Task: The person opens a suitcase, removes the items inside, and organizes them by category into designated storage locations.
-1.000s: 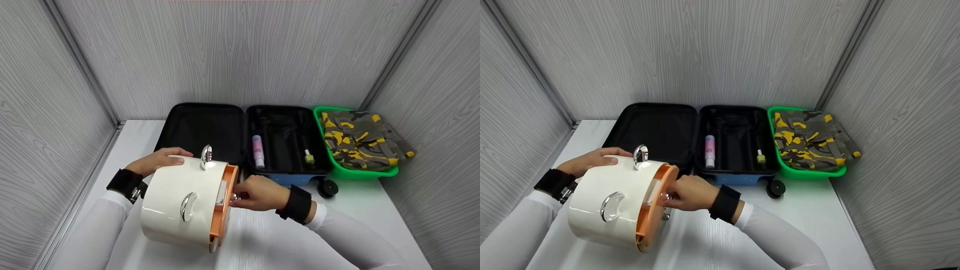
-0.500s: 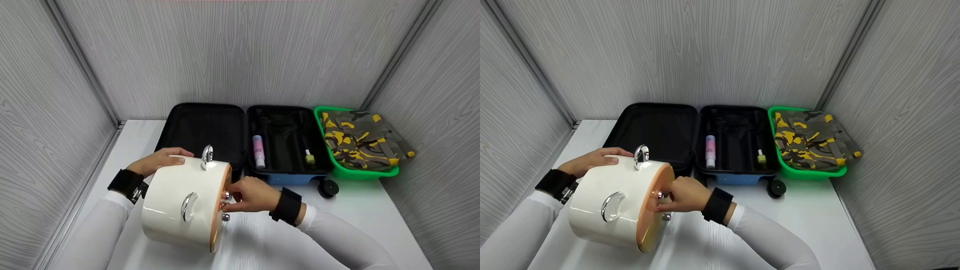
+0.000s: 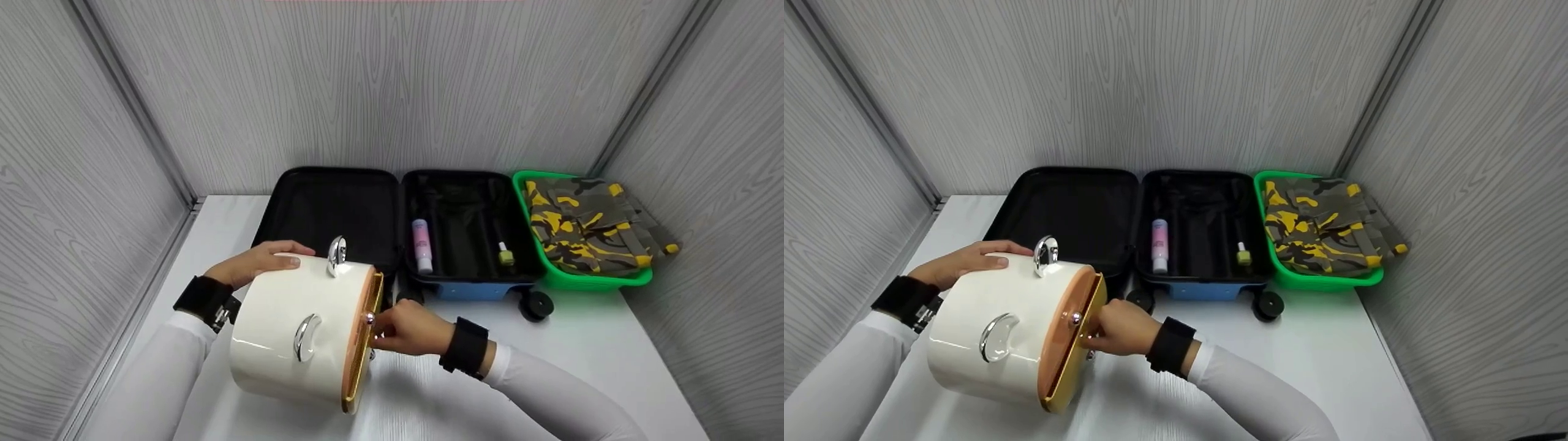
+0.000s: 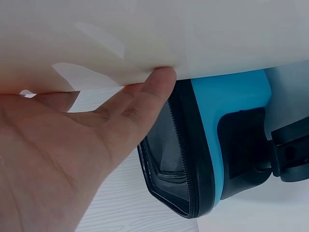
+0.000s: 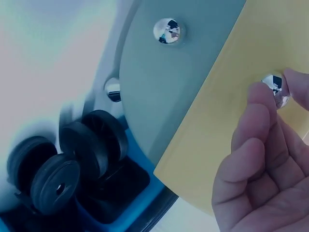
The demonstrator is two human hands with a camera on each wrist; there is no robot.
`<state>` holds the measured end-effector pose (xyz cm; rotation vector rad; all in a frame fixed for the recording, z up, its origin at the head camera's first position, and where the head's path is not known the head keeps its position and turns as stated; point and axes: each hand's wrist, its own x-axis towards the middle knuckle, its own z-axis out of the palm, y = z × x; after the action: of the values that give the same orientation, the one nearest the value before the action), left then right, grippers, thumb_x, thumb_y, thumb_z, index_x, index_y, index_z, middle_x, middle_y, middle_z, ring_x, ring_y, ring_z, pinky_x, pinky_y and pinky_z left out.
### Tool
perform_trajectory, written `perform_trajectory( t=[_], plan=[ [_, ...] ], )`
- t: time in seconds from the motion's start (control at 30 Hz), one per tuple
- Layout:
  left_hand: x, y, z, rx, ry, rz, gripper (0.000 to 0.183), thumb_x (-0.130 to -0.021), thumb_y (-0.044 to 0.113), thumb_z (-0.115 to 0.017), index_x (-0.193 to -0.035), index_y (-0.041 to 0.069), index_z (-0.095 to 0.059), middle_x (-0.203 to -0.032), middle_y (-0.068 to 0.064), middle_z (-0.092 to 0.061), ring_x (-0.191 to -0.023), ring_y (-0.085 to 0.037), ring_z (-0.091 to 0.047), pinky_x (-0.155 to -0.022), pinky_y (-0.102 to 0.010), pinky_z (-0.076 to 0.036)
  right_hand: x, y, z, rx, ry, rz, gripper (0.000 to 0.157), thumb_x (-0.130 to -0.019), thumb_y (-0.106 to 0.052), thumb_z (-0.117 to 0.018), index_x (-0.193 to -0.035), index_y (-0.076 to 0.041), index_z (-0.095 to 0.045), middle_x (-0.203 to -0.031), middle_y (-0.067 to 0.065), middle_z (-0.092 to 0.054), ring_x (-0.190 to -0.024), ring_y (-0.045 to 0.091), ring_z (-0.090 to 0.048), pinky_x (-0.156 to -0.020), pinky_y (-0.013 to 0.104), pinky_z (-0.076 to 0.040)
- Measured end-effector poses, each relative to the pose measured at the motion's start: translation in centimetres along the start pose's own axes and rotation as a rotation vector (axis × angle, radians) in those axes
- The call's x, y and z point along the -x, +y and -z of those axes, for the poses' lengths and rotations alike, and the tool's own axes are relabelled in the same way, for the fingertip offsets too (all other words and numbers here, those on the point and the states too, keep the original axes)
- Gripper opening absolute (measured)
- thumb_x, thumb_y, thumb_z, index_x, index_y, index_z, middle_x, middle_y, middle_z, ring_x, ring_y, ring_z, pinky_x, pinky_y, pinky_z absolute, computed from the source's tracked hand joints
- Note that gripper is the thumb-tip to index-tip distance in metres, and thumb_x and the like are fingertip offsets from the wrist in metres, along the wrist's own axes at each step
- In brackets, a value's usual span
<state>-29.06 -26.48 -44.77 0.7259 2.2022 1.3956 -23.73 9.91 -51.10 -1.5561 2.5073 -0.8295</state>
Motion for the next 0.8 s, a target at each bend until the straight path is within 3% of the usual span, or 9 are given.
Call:
perform_trajectory(
  t=[0.4, 0.8],
  plan=[
    [0.3, 0.2, 0.0, 0.057, 0.004, 0.043, 0.054, -0.11, 0.017, -0.059, -0.152, -0.014, -0.047, -0.127, 0.008, -0.069, -0.107, -0.007, -0.072, -0.086, -0.024, -0.063, 3.0, 0.7, 1.6, -0.006, -0.058, -0.046, 0.013, -0.099, -0.021, -0.081, -0.095, -0.009, -0.084, -0.075, 0.002, -0.076, -0.066, -0.009, -0.052, -0.062, 0.007, -0.041],
    [0.0, 0.4, -0.2, 0.044, 0.008, 0.065, 0.053, -0.11, 0.019, -0.059, -0.153, -0.01, -0.05, -0.128, 0.006, -0.069, -0.107, -0.008, -0.072, -0.086, -0.026, -0.064, 5.6, 1.5, 3.1, -0.039, -0.086, -0.071, 0.012, -0.098, -0.023, -0.082, -0.097, -0.011, -0.084, -0.074, -0.001, -0.073, -0.065, -0.01, -0.051, -0.06, 0.008, -0.041]
  ],
)
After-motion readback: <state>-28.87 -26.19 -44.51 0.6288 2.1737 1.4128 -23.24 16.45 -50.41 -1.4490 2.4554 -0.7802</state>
